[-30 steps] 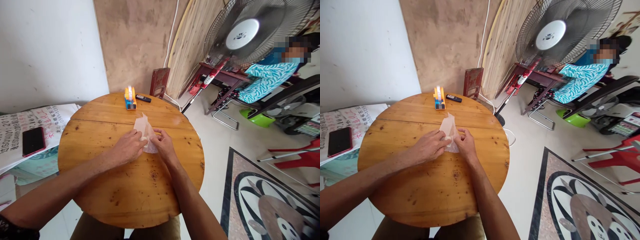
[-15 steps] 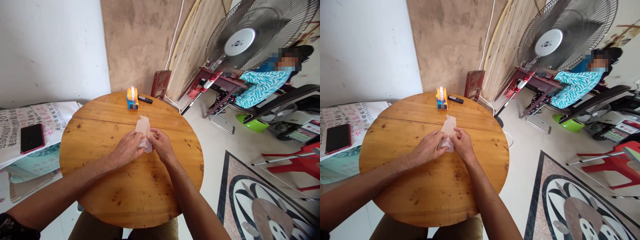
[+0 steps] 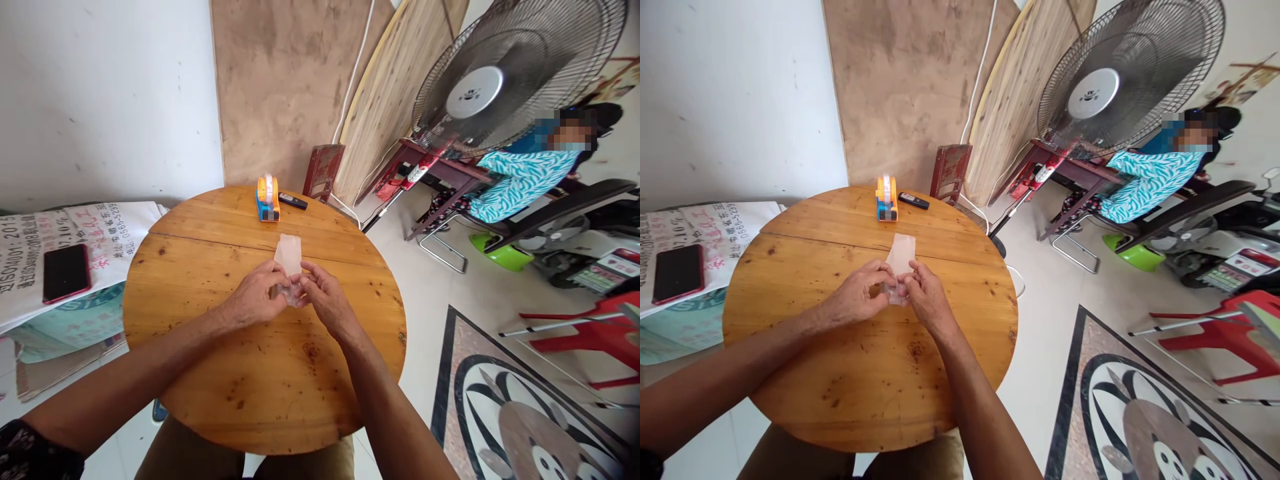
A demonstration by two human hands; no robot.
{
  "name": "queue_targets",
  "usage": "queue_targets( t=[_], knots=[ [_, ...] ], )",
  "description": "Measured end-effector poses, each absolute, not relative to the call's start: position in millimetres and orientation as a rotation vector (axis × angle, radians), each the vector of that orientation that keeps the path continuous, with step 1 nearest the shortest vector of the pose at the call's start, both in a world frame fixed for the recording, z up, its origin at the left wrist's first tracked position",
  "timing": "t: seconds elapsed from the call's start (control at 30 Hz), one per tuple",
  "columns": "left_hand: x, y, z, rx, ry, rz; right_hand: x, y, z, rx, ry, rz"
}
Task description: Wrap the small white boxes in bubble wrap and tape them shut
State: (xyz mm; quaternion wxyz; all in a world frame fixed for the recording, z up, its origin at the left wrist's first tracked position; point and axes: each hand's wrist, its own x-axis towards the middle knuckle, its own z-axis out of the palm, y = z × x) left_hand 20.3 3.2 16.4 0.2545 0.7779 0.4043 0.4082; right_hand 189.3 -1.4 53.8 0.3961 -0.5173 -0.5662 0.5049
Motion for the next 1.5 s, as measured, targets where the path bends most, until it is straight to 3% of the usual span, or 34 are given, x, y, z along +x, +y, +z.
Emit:
queue_targets(
  t=[0.23,0.63,0.77,0.9,0.93,1.13,1.5],
  knots=[
    [28.1,4.7,25.3,1.661,1.235,1.086,193.7,-4.0,53.7,-1.357,-1.599,1.227],
    [30.2,10.0,8.2,1.932,1.159,1.181,195.0,-1.9,47.9,-1.241,-1.436,1.423],
    [30.4,8.9,12.0,1.906,1.169,1.129,206.9,-20.6,88.9,-1.19,-1.452,1.308],
    [30.6,8.5,18.0,1.915,1.172,1.102,231.5,-30.8,138.3,-0.573,-1.482,1.191],
    [30.7,8.7,18.4,1.921,1.179,1.099,234.8,-24.1,139.4,-0.617,-1.486,1.159],
    [32.1,10.0,15.0,1.968,1.189,1.098,228.5,66.3,68.5,-1.433,-1.484,1.0],
    [32.2,10.4,14.9,2.082,1.21,1.139,208.4,143.7,43.2,-1.314,-1.758,1.147]
  ],
)
